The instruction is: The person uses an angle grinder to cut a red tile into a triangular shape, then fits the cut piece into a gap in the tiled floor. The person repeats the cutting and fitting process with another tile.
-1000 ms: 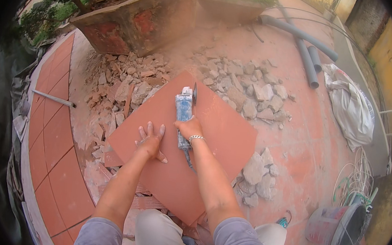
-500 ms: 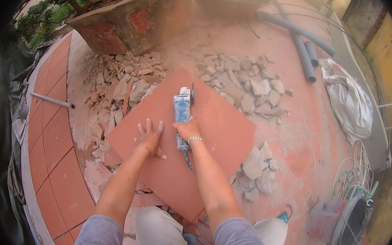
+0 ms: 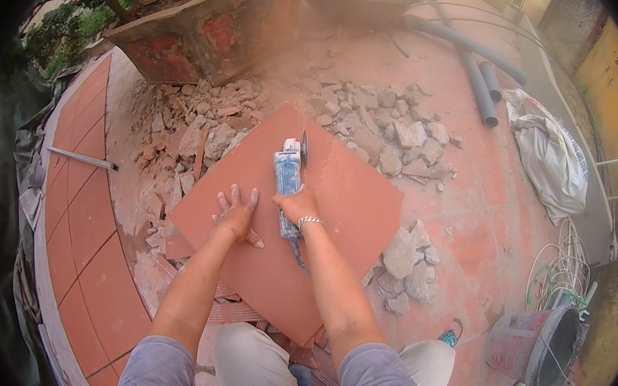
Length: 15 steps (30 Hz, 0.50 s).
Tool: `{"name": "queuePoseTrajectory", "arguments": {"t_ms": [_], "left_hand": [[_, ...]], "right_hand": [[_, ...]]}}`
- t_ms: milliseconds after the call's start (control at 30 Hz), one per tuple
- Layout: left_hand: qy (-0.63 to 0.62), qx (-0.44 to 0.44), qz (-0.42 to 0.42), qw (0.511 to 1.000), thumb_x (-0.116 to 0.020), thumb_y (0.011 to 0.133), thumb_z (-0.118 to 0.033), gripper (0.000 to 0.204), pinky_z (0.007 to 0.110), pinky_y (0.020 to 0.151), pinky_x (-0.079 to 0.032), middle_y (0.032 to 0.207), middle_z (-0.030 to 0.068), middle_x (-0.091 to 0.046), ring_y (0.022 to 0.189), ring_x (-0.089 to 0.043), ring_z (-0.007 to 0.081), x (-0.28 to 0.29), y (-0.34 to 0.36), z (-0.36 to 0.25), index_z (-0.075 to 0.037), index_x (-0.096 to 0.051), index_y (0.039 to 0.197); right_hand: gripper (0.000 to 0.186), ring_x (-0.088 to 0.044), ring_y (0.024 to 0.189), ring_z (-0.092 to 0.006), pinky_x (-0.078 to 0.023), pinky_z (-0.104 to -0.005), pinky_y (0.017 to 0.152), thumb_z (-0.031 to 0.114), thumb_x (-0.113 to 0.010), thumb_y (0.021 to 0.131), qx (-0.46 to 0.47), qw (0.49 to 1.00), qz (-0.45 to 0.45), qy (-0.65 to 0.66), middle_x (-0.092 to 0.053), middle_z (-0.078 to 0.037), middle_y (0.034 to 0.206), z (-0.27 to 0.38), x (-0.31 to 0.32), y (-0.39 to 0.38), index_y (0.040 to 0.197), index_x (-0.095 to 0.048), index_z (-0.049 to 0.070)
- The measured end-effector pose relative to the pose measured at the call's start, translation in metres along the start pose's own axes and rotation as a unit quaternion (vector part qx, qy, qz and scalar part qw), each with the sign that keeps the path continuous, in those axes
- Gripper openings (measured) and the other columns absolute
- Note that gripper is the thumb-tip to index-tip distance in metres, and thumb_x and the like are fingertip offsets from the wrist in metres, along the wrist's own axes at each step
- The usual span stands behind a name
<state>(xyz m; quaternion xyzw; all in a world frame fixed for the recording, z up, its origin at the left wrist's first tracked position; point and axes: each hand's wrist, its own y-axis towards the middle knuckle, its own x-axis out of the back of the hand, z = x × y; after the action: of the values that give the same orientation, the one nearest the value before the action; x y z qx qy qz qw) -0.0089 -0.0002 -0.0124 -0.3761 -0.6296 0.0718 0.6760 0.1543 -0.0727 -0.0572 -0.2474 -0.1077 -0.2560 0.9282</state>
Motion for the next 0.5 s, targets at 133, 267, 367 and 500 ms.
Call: {"name": "queuePoseTrajectory", "arguments": {"t_ms": [133, 267, 367, 500], "left_hand": [[0.001, 0.002, -0.003, 1.0, -0.106, 0.053, -0.029, 0.152, 0.08, 0.118, -0.027, 0.178, 0.0179, 0.01, 0.16, 0.005, 0.0549, 0.0, 0.0, 0.0, -0.034, -0.01, 0.171], [0.001, 0.0, -0.002, 1.0, -0.106, 0.054, -0.03, 0.152, 0.08, 0.118, -0.026, 0.178, 0.0179, 0.011, 0.16, 0.006, 0.055, 0.0, -0.001, 0.0, -0.034, -0.01, 0.171], [0.015, 0.003, -0.005, 1.0, -0.106, 0.052, -0.033, 0.154, 0.078, 0.118, -0.029, 0.178, 0.0182, 0.011, 0.16, 0.003, 0.0545, 0.0, 0.0, 0.0, -0.035, -0.008, 0.171], [0.027, 0.005, -0.002, 1.0, -0.106, 0.053, -0.035, 0.154, 0.077, 0.118, -0.031, 0.178, 0.0183, 0.01, 0.16, 0.001, 0.0543, -0.002, 0.002, 0.0, -0.035, -0.008, 0.171]], "right_hand": [[0.058, -0.076, 0.095, -0.0311, -0.059, -0.0397, 0.085, 0.03, -0.082, 0.074, 0.008, 1.0, -0.012, -0.001, -0.077, -0.023, 0.103, -0.003, -0.002, -0.011, 0.114, -0.068, -0.008], [0.065, -0.075, 0.104, -0.0354, -0.058, -0.0418, 0.09, 0.032, -0.083, 0.073, -0.006, 1.0, 0.003, 0.002, -0.075, -0.027, 0.11, -0.004, 0.0, -0.016, 0.12, -0.065, -0.01], [0.065, -0.075, 0.103, -0.0352, -0.058, -0.0416, 0.09, 0.032, -0.083, 0.073, -0.004, 1.0, 0.01, 0.024, -0.075, -0.027, 0.11, -0.005, 0.001, -0.02, 0.12, -0.064, -0.01], [0.066, -0.076, 0.102, -0.0351, -0.058, -0.0413, 0.09, 0.031, -0.083, 0.074, -0.001, 1.0, 0.01, 0.014, -0.075, -0.027, 0.11, -0.005, 0.002, -0.026, 0.12, -0.064, -0.011]]}}
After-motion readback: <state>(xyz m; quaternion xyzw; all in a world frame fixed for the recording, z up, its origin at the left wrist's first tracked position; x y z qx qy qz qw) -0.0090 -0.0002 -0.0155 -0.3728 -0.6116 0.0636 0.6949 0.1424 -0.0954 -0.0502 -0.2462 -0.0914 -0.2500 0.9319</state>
